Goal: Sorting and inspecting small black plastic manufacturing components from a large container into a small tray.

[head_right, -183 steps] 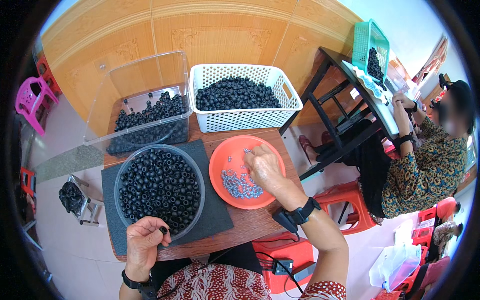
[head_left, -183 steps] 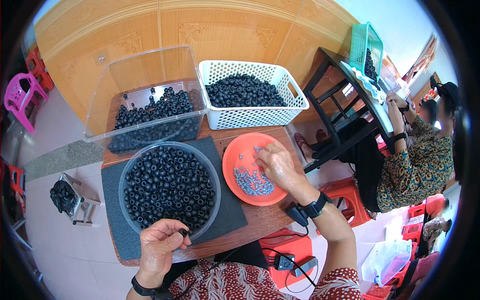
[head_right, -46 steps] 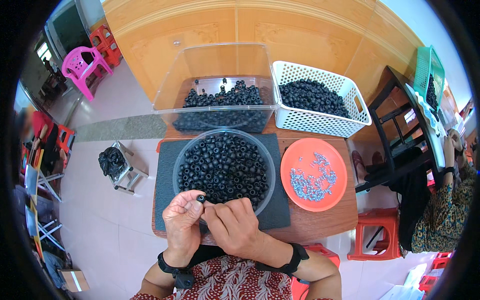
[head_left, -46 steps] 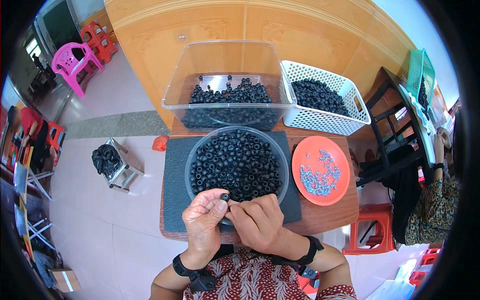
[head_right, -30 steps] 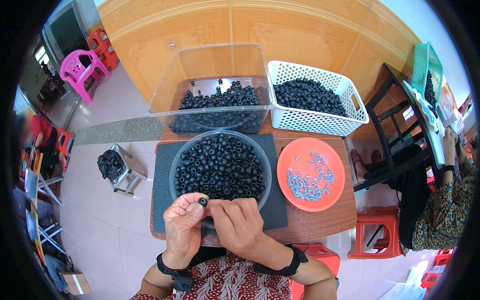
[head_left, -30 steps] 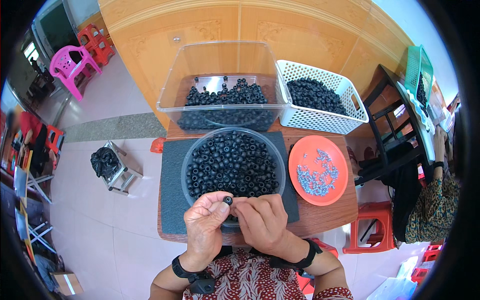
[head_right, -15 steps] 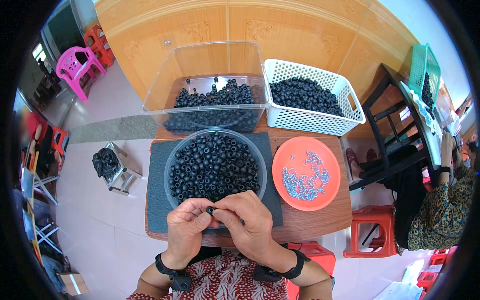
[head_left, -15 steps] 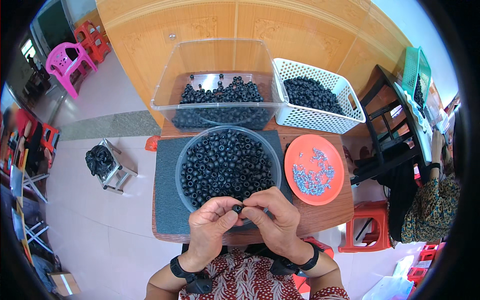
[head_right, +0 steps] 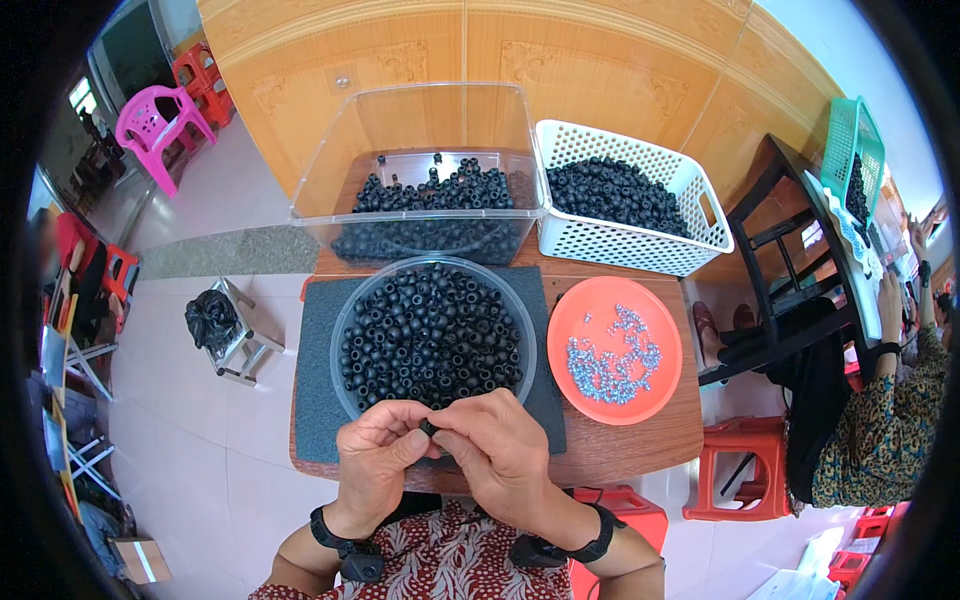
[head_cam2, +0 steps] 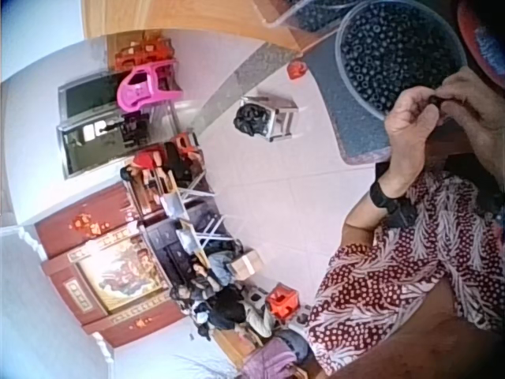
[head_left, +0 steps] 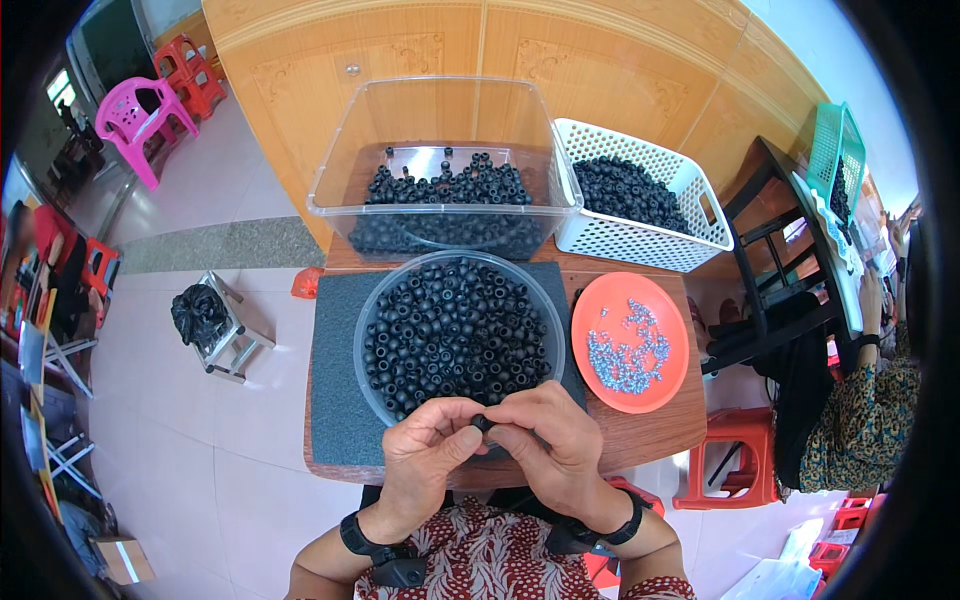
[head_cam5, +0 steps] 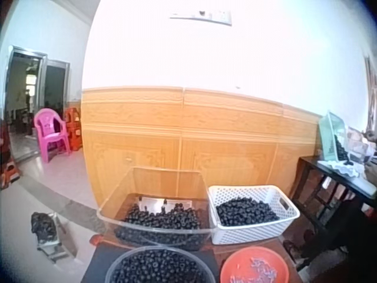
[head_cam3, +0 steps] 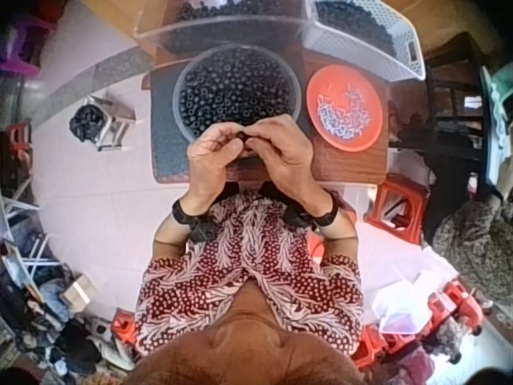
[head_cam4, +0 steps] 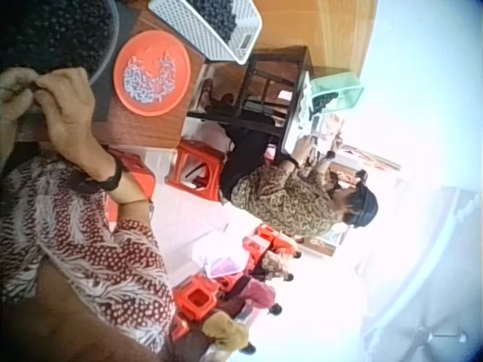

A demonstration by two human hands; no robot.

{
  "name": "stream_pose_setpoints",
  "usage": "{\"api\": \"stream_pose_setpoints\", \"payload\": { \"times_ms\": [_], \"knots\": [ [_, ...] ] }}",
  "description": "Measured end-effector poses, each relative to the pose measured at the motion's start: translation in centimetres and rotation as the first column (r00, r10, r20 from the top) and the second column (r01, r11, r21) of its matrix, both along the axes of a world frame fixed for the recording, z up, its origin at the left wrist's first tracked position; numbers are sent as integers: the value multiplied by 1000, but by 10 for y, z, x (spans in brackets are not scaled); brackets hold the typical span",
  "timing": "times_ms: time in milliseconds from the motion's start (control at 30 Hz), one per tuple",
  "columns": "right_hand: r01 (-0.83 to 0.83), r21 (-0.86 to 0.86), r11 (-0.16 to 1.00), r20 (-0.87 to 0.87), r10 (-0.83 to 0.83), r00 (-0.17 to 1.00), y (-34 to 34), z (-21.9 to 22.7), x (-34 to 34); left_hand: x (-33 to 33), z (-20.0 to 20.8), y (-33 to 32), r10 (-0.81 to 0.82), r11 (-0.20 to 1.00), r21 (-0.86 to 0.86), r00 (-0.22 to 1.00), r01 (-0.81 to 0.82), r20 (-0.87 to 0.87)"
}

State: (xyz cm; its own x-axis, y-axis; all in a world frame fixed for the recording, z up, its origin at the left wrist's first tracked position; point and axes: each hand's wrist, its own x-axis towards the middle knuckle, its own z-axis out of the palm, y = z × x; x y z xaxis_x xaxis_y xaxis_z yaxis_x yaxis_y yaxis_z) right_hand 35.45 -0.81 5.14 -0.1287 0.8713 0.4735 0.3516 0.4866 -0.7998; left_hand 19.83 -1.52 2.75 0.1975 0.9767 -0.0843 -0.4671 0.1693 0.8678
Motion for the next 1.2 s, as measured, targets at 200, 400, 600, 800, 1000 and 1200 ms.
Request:
{"api": "stream_pose_setpoints", "payload": {
  "times_ms": [200,400,600,800,1000,1200],
  "knots": [
    [-30,-129,991,-70,21,997,-1,-1,3,2,1,0,18,999,-38,999,-17,37],
    [0,-64,998,-57,-4,998,-1,-5,4,1,-3,0,9,999,-51,999,-7,37],
    [8,165,986,134,-31,990,2,-9,6,1,-5,1,-43,993,-108,996,51,76],
    [-32,213,977,186,-9,982,5,-4,10,4,-5,2,-21,991,-128,996,32,91],
    [-90,237,967,256,27,966,8,3,11,6,-3,1,15,992,-128,998,-6,65],
    [-112,221,969,287,45,957,10,3,13,6,1,3,-9,990,-141,999,16,51]
  ]
}}
